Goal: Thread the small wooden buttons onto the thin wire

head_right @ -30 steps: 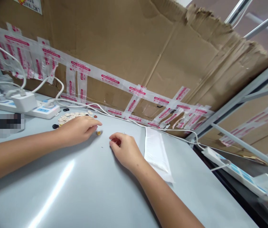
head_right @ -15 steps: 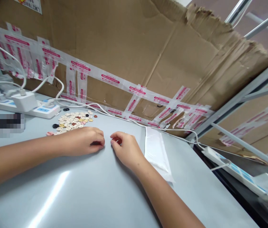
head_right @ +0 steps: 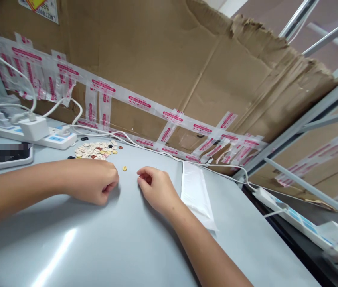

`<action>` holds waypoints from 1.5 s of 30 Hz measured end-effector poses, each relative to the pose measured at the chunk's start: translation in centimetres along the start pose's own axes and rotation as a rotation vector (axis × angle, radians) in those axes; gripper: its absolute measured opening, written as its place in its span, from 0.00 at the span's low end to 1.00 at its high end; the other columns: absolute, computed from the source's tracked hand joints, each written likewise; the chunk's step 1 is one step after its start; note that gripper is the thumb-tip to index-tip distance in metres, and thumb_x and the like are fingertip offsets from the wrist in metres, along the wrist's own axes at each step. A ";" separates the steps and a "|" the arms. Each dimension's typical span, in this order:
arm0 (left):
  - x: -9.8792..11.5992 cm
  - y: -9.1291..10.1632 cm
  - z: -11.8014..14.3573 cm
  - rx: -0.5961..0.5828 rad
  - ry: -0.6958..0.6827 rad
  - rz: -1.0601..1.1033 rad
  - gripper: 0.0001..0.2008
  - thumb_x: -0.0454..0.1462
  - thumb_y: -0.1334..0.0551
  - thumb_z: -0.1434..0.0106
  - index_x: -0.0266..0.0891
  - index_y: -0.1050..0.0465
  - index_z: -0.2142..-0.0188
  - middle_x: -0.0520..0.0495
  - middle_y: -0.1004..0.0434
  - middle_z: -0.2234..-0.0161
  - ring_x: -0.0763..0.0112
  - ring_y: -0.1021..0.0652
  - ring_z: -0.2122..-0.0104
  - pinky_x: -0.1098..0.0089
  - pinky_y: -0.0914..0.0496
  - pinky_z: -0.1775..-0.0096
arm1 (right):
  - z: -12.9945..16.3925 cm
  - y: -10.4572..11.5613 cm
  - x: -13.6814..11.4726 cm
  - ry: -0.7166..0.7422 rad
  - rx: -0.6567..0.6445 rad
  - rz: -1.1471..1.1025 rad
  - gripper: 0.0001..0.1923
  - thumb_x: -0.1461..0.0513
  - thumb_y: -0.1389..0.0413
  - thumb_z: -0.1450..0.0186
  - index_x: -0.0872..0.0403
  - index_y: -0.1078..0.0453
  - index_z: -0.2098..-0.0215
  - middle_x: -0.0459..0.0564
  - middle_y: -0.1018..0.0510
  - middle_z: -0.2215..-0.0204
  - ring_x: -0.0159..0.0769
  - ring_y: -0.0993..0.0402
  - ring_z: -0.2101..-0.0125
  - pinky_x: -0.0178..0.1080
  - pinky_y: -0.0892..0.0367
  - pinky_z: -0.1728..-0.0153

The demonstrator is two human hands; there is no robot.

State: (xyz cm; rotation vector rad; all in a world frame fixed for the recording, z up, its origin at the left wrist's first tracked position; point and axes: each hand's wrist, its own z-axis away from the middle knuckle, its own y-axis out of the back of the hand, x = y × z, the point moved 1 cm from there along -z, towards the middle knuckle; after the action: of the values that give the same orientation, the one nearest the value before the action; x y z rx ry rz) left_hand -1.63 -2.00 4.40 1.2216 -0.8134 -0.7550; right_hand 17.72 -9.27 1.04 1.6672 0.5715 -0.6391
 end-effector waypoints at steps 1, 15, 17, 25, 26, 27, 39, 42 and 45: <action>0.0 0.1 0.1 -0.012 0.010 -0.013 0.03 0.36 0.41 0.55 0.41 0.30 0.78 0.45 0.26 0.74 0.68 0.34 0.82 0.68 0.46 0.82 | 0.0 0.0 0.0 0.001 -0.005 -0.002 0.08 0.63 0.43 0.37 0.54 0.24 0.60 0.48 0.19 0.68 0.35 0.25 0.68 0.39 0.31 0.63; -1.1 -0.2 -1.2 0.320 -0.213 0.154 0.03 0.34 0.43 0.49 0.40 0.38 0.76 0.51 0.31 0.78 0.71 0.32 0.76 0.69 0.41 0.72 | -0.1 -0.5 0.2 -0.046 -0.032 -0.298 0.12 0.57 0.40 0.40 0.54 0.26 0.60 0.49 0.20 0.68 0.37 0.25 0.68 0.42 0.30 0.63; -1.1 -0.5 -1.4 0.323 -0.222 0.173 0.04 0.33 0.44 0.48 0.40 0.40 0.76 0.52 0.32 0.77 0.72 0.33 0.76 0.70 0.42 0.72 | -0.1 -0.6 0.0 -0.068 -0.053 -0.371 0.13 0.57 0.39 0.41 0.54 0.26 0.60 0.48 0.21 0.69 0.36 0.25 0.69 0.41 0.30 0.64; -1.8 -1.3 -2.1 0.390 -0.212 0.253 0.04 0.31 0.45 0.43 0.40 0.41 0.72 0.53 0.34 0.74 0.72 0.34 0.74 0.71 0.44 0.71 | -0.1 -0.7 -0.3 -0.120 -0.090 -0.558 0.17 0.54 0.34 0.45 0.56 0.27 0.61 0.46 0.22 0.73 0.34 0.24 0.72 0.40 0.29 0.66; -2.0 -1.4 -2.1 0.409 -0.233 0.260 0.03 0.31 0.45 0.43 0.40 0.40 0.71 0.53 0.33 0.74 0.73 0.34 0.74 0.71 0.43 0.71 | -0.2 -0.8 -0.2 -0.128 -0.087 -0.582 0.18 0.54 0.33 0.45 0.56 0.27 0.62 0.46 0.22 0.73 0.34 0.24 0.72 0.40 0.29 0.65; -2.1 -1.5 -2.2 0.427 -0.256 0.268 0.03 0.31 0.45 0.42 0.40 0.39 0.71 0.53 0.32 0.74 0.73 0.33 0.74 0.71 0.42 0.70 | -0.2 -0.8 -0.2 -0.136 -0.082 -0.605 0.19 0.54 0.32 0.46 0.56 0.27 0.62 0.46 0.22 0.73 0.34 0.23 0.72 0.40 0.28 0.65; -1.8 -1.8 -2.3 0.448 -0.300 0.398 0.06 0.35 0.45 0.36 0.40 0.30 0.62 0.49 0.24 0.69 0.70 0.27 0.70 0.70 0.39 0.67 | -0.2 -0.8 -0.5 -0.202 -0.028 -0.734 0.21 0.54 0.27 0.52 0.55 0.28 0.67 0.47 0.21 0.73 0.33 0.22 0.72 0.42 0.24 0.62; -1.7 -1.7 -2.2 0.440 -0.292 0.402 0.06 0.35 0.46 0.35 0.40 0.30 0.63 0.50 0.24 0.69 0.71 0.26 0.70 0.70 0.38 0.67 | -0.2 -0.9 -0.6 -0.175 -0.029 -0.710 0.21 0.53 0.28 0.50 0.55 0.28 0.68 0.47 0.21 0.72 0.32 0.23 0.72 0.41 0.24 0.63; -1.6 -1.7 -2.2 0.435 -0.290 0.411 0.06 0.35 0.45 0.36 0.39 0.30 0.63 0.50 0.24 0.70 0.71 0.26 0.70 0.71 0.38 0.67 | -0.2 -1.0 -0.6 -0.162 -0.035 -0.689 0.20 0.52 0.29 0.50 0.55 0.27 0.68 0.46 0.21 0.72 0.31 0.24 0.73 0.41 0.25 0.64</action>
State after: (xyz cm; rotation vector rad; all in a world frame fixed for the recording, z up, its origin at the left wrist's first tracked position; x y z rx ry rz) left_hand -0.67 0.11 2.26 1.2780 -1.4736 -0.4298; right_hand 16.66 -8.94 0.79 1.3511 1.0425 -1.2365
